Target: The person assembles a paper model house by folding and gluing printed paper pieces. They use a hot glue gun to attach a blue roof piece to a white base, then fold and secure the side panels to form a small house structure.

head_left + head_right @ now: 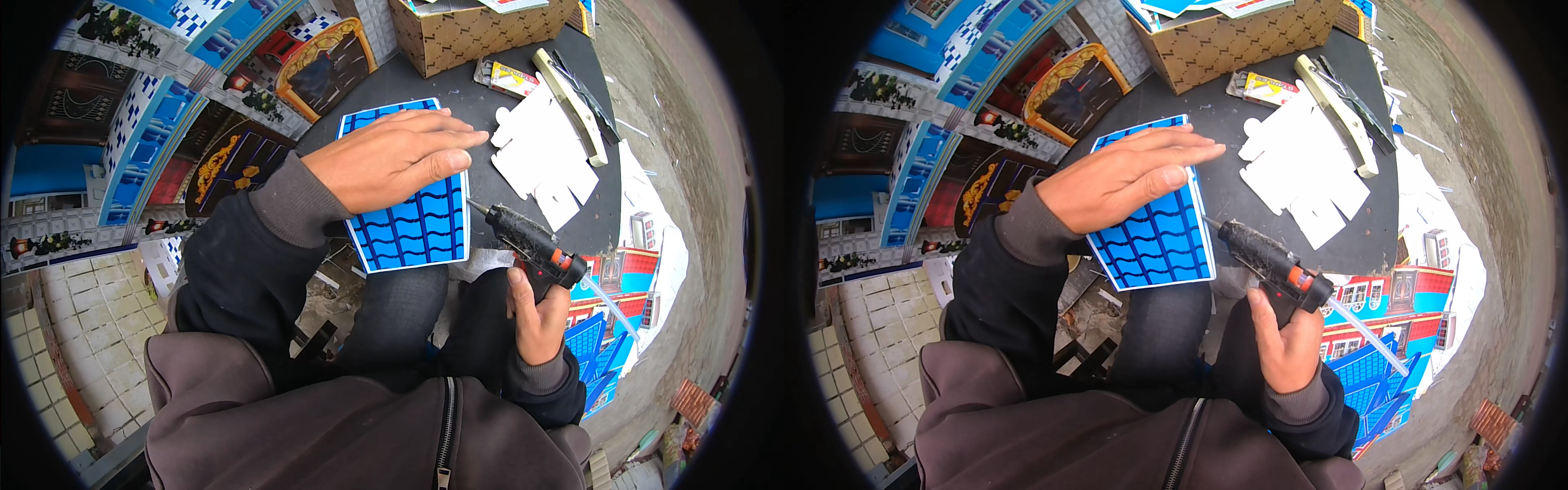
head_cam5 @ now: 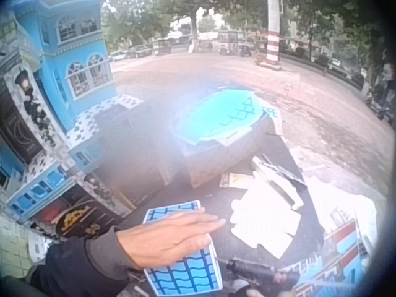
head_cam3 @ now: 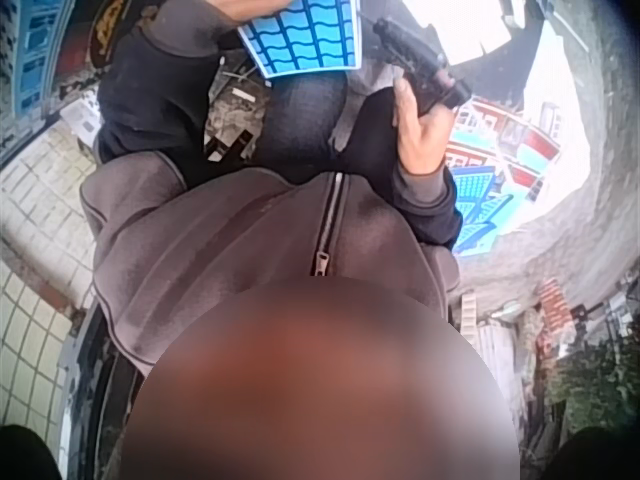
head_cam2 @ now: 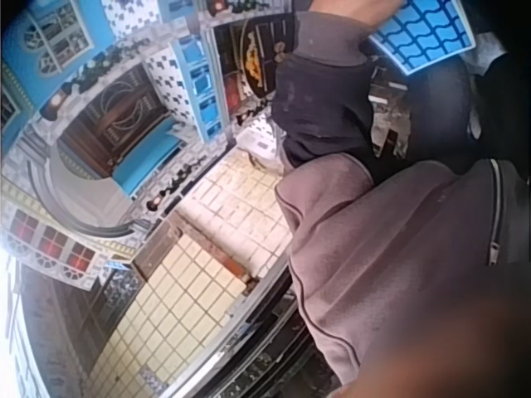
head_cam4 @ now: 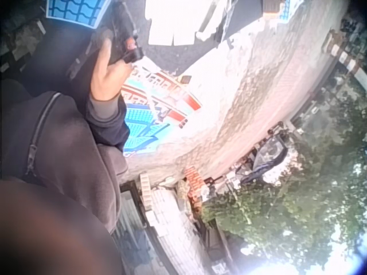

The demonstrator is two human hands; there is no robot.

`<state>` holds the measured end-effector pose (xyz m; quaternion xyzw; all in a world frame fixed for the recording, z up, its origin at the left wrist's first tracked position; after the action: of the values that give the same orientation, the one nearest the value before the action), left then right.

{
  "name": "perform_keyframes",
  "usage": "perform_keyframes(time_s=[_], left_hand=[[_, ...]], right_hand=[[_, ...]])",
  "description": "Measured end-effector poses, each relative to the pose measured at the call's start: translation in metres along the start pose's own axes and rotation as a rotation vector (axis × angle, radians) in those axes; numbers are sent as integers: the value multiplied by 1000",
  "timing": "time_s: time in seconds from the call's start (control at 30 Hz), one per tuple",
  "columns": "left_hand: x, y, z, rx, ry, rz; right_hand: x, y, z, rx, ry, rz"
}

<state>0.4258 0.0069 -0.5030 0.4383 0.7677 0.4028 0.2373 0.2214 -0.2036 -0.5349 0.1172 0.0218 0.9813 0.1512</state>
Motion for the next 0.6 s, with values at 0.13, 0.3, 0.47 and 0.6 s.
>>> perform_keyframes(time_s=[0.13, 0.3, 0.47, 0.6], left_hand=[[0, 0, 0, 4, 1, -6], [0, -1, 0, -7, 3, -3], [0, -2, 1, 8, 11, -26], [0, -3, 2, 18, 20, -24]], right_hand=[[4, 3, -4, 28, 8, 9], [7, 5, -7, 92, 85, 45], [12, 8, -8, 122, 94, 47], [15, 11, -4, 170, 50, 51]])
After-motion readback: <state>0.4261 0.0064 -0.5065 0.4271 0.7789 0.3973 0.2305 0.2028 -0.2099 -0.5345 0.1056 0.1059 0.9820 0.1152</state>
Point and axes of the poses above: each hand's wrist, its own x-axis away from the middle knuckle, its own y-axis out of the back of the hand, z = x × y, the point moved 2 cm from there along -x, towards the middle knuckle, and after that the axes turned 10 degrees about -x, right-handed, at the moved point
